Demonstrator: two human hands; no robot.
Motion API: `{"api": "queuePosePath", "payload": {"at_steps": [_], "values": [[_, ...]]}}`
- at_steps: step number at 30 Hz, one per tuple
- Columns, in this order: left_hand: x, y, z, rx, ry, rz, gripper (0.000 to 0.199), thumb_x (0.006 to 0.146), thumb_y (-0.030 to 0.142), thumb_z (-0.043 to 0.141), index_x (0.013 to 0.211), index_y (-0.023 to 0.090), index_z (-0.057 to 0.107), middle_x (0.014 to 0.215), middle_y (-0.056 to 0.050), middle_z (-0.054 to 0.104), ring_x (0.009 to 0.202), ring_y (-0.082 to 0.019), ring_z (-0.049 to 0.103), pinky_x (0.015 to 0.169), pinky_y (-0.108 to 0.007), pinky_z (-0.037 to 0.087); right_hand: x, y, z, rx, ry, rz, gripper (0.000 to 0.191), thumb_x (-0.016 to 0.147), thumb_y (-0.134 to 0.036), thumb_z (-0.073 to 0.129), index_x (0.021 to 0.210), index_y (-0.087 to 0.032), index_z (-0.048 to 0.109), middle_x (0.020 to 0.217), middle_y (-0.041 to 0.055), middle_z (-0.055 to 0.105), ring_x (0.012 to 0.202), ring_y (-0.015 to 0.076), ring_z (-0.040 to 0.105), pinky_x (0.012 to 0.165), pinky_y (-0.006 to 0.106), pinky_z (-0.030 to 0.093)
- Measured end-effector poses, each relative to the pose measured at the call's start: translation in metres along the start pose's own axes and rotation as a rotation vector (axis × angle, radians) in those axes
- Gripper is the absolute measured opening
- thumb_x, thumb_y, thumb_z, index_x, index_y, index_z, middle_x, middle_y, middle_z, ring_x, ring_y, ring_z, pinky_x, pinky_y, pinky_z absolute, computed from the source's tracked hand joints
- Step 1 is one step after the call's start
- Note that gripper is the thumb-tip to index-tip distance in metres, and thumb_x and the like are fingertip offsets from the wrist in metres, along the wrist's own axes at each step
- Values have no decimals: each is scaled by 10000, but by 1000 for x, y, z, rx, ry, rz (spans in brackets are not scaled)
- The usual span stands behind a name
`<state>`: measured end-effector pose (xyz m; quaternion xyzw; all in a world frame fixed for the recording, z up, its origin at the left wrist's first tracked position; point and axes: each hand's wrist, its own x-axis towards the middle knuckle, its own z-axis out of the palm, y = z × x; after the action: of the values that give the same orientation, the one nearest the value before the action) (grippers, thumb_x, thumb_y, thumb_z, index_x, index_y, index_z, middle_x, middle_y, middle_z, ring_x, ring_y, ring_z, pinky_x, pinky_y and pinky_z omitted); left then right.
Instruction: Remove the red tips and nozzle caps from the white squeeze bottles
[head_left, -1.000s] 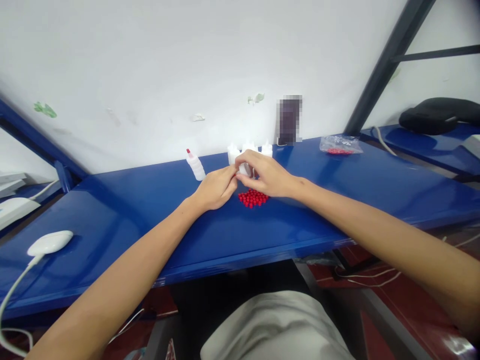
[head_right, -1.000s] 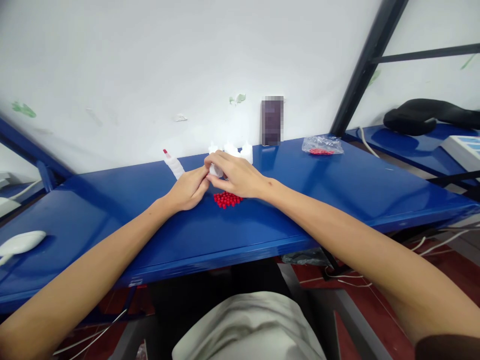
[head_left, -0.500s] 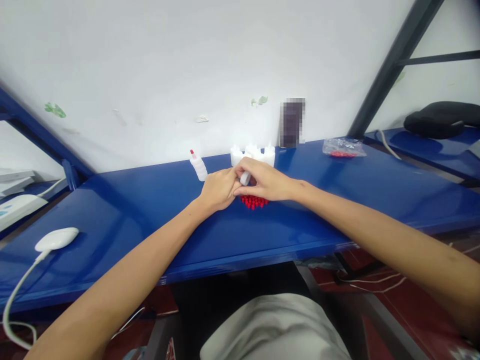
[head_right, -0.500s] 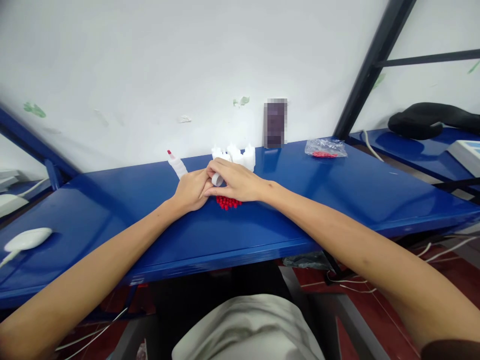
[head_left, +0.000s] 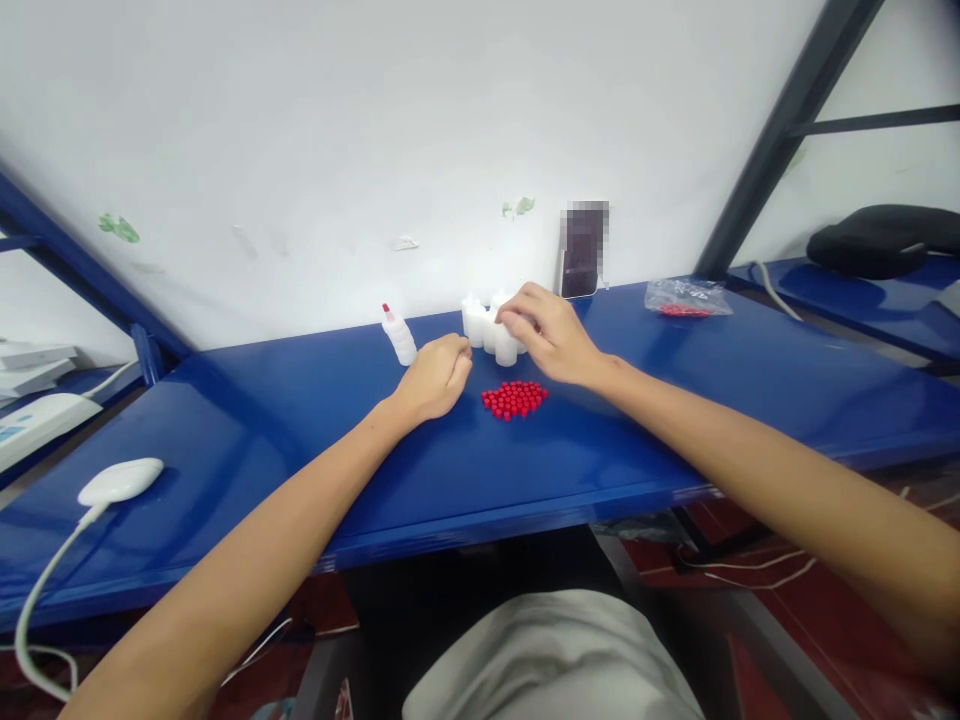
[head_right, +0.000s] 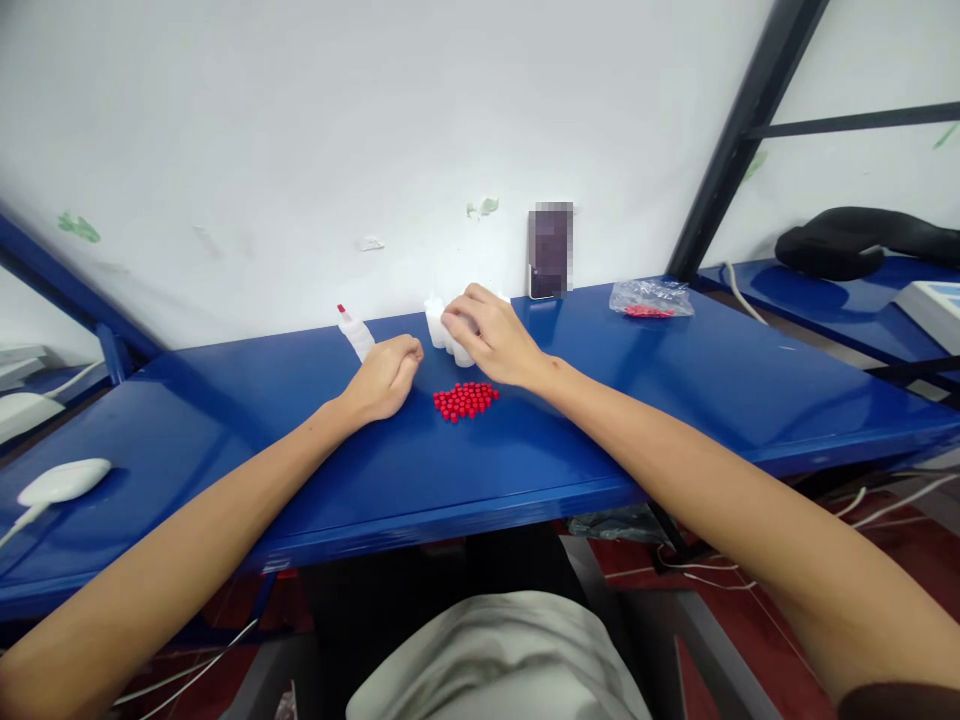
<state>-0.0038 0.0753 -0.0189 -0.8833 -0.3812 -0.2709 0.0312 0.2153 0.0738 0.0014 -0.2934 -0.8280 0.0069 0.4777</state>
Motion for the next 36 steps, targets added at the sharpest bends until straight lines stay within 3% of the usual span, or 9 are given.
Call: {"api": "queuePosePath", "payload": {"at_steps": [5,8,10,16,26,31,36], "values": [[0,-1,5,-75,-145,81,320,939,163,319,954,135,637,936,-93,567,859,-223,598,850,-379,505,0,8,-2,-43,45,50,298,980,-273,425,1124,-172,666,952,68,555,826,192,562,796,355,455],[0,-1,2,-120,-148,117,331,958,162,338,1109,137,631,1013,-100,597,931,-227,609,890,-386,501,-1,11,2,-86,24,66,294,962,-286,471,1179,-188,642,1029,84,578,920,221,579,851,379,466],[-1,-1,1,-170,-131,101,278,954,184,411,1144,144,609,973,-76,638,882,-211,624,846,-363,507,-2,14,4,-113,7,66,286,956,-287,480,1179,-198,636,1061,92,595,991,246,579,903,405,456],[1,0,1,-323,-136,24,50,851,173,608,863,171,656,860,-17,713,794,-163,662,787,-298,511,-4,20,6,-165,-13,81,383,912,-273,530,1282,-183,572,1068,95,643,1013,275,570,945,436,436],[1,1,1,-420,-131,-53,92,842,214,648,902,160,692,851,-30,734,766,-155,676,763,-293,540,-5,18,7,-168,-60,163,492,814,-258,611,1299,-202,549,1031,67,670,993,281,565,918,429,429],[0,1,3,-388,-140,-49,89,837,226,672,888,171,721,877,-37,734,777,-162,677,774,-311,549,-4,14,5,-145,-27,143,417,823,-258,583,1235,-198,555,1027,76,646,972,262,558,889,400,415],[1,3,4,-366,-123,-41,125,862,266,666,891,187,758,948,-57,715,828,-176,678,811,-340,560,-1,5,1,-191,23,224,52,822,-238,523,840,-201,553,635,-21,506,626,165,471,752,345,355]]}}
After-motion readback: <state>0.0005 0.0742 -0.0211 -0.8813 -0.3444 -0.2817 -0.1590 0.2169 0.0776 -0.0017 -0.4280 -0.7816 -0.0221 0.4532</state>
